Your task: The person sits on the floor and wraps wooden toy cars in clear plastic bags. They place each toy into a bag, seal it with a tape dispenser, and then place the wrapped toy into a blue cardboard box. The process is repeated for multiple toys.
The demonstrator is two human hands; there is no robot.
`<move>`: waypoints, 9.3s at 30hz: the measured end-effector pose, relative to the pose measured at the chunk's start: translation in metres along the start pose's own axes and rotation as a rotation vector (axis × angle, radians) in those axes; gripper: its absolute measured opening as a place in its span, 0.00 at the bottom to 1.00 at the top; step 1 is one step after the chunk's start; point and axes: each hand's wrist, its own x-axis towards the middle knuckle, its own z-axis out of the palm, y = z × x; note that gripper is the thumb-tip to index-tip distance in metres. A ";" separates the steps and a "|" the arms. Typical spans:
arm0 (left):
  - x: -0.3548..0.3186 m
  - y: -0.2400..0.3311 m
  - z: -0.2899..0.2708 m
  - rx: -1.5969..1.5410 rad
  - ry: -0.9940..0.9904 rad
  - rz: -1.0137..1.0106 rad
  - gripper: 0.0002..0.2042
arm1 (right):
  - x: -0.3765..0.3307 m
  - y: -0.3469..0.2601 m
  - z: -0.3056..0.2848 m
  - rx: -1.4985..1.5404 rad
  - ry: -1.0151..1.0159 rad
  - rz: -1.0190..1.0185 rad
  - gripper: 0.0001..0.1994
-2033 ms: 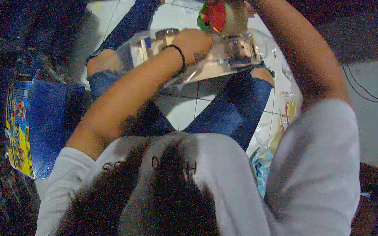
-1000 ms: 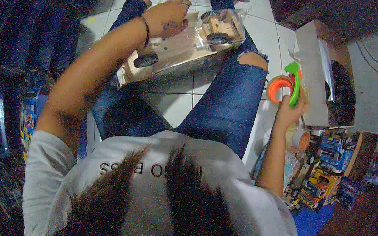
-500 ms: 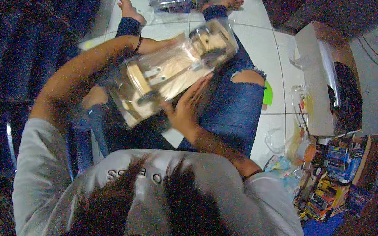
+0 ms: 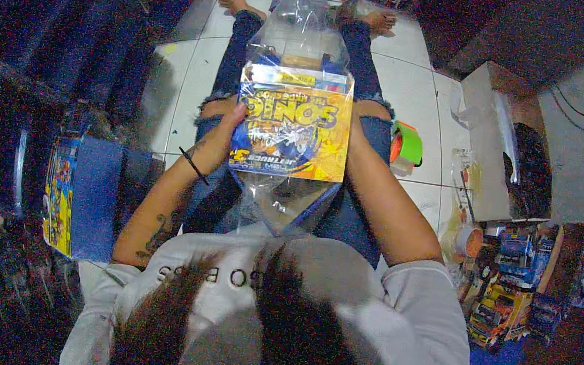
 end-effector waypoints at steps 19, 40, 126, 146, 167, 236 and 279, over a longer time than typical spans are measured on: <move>-0.066 0.003 0.037 1.309 0.037 0.983 0.57 | 0.003 -0.079 0.120 -1.478 -0.502 -0.685 0.28; -0.053 0.025 0.049 1.192 0.015 0.813 0.63 | -0.150 0.051 0.054 -1.890 -0.197 -1.023 0.22; 0.011 0.045 -0.016 -0.164 -0.095 0.171 0.46 | -0.045 -0.027 0.078 -0.301 -0.073 -0.472 0.31; -0.017 0.067 0.014 1.364 0.362 0.737 0.63 | -0.096 -0.026 0.114 -1.878 -0.333 -1.162 0.36; -0.018 0.037 0.043 1.421 0.345 1.006 0.47 | -0.061 -0.068 -0.137 -1.470 0.996 -0.447 0.25; -0.009 0.108 -0.043 0.963 1.116 1.116 0.10 | -0.031 -0.070 0.133 -0.521 -0.367 -0.201 0.18; -0.008 0.056 0.023 1.437 0.271 0.921 0.42 | -0.042 -0.052 0.134 -0.221 -0.055 -0.670 0.23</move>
